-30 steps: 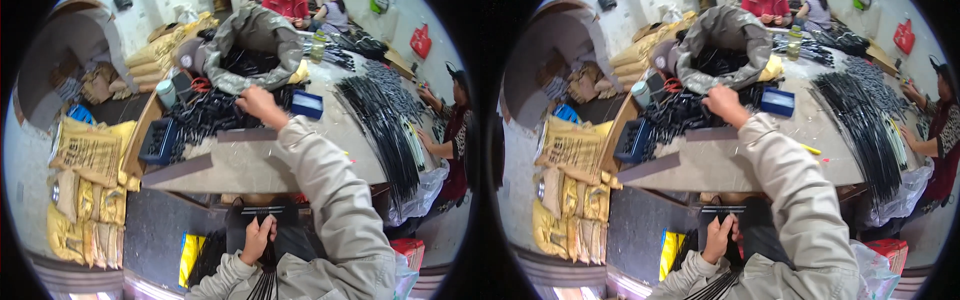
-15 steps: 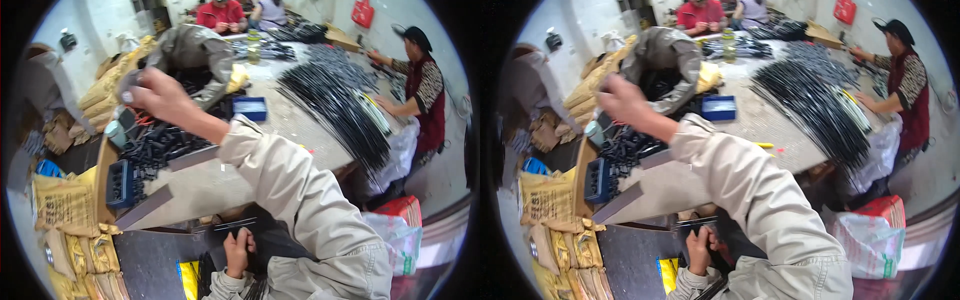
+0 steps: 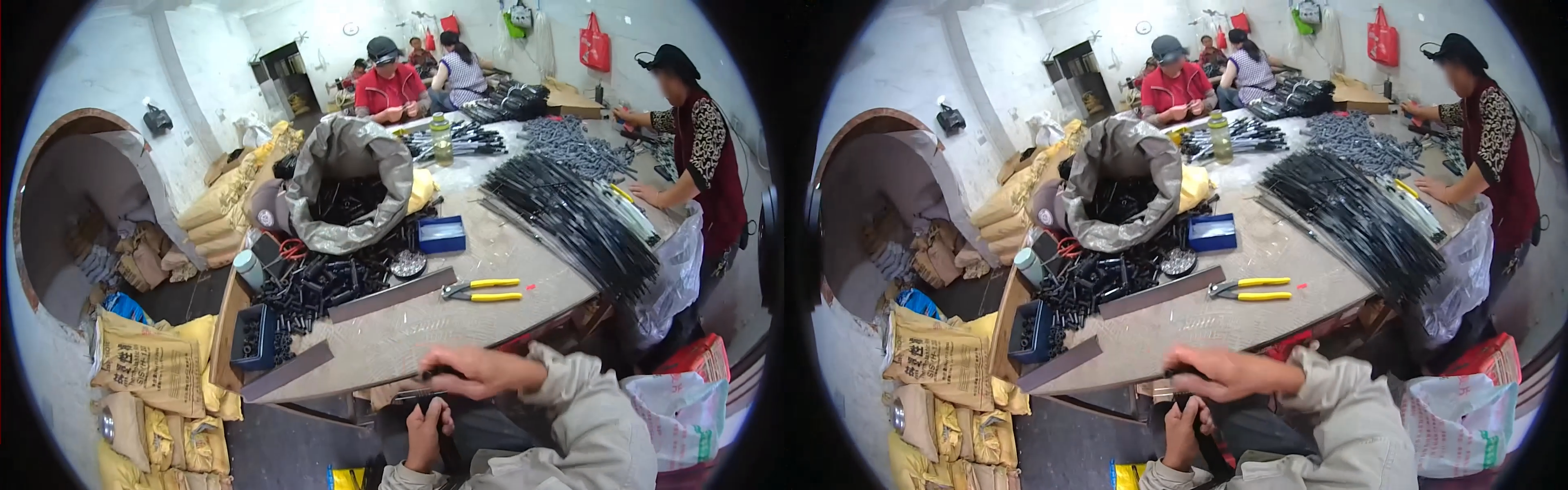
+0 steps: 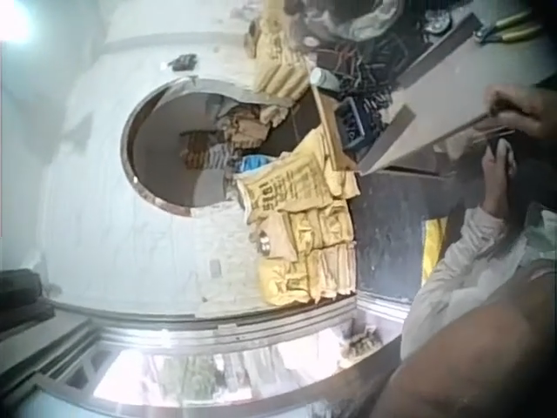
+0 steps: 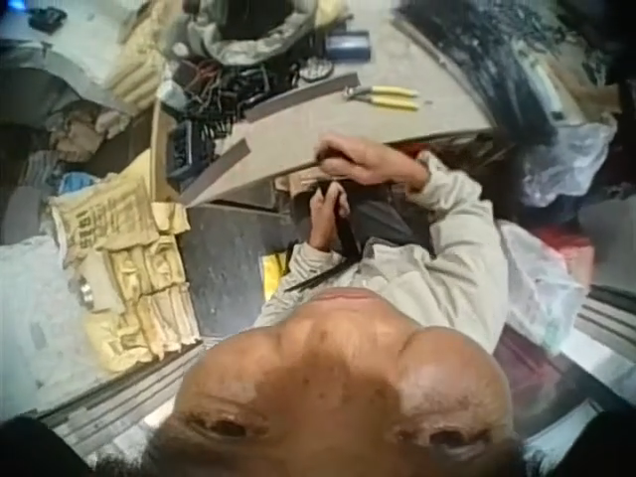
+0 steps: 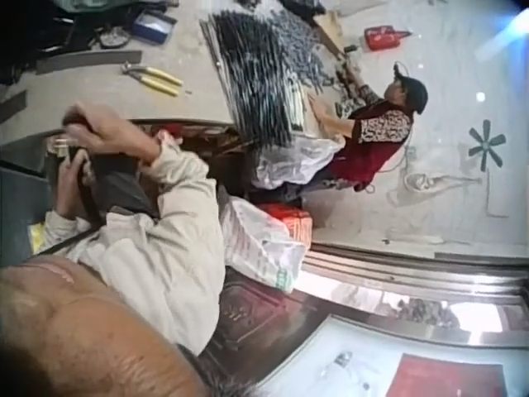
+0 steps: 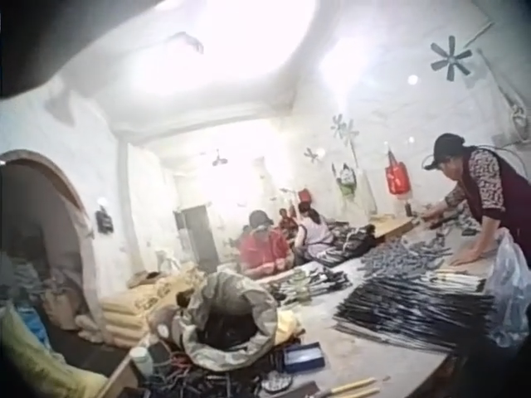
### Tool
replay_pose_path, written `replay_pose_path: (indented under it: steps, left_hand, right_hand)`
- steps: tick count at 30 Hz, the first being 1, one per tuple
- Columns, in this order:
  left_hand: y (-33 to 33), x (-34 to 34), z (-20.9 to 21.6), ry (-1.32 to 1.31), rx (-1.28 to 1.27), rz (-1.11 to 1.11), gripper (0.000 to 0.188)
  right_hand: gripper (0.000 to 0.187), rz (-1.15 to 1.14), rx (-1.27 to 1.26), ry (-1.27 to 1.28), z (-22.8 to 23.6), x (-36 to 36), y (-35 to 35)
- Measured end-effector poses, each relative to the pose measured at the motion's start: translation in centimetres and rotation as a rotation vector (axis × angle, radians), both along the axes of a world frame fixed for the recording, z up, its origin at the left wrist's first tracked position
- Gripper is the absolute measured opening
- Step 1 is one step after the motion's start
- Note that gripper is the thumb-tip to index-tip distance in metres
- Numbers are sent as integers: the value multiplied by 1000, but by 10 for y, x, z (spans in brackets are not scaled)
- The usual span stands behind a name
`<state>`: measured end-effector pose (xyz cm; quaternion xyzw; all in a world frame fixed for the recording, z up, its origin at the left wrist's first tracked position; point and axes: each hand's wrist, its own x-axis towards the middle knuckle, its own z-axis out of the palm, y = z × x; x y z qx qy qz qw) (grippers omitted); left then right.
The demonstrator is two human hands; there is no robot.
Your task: Assembling bundles of black plastic ribs into umbrella hub components using pliers on a production line.
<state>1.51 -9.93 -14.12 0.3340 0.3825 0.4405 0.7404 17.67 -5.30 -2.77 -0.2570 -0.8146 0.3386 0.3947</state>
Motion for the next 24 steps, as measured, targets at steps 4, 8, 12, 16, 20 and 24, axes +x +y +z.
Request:
replay_pose_path:
  steps: [4, 8, 12, 16, 20, 24]
  left_hand:
    - [5, -1, 0, 322, 402, 18, 26]
    - [13, 3, -6, 107, 83, -71, 23]
    - [13, 8, -2, -18, 10, -66, 20]
    - [11, 11, -2, -47, -7, -48, 21]
    - [9, 7, -2, -37, 17, -53, 21]
    - [8, 1, -5, -34, 0, -19, 22]
  right_hand:
    - [10, 261, -368, 153, -37, -10, -38]
    - [22, 340, -311, 118, -49, -42, -71]
    - [20, 621, -292, -1, -46, -54, -75]
    - [19, 612, -332, 28, -55, -54, -76]
    - [18, 640, -307, -35, -53, -57, -75]
    - [17, 611, -249, -32, -45, -54, -69]
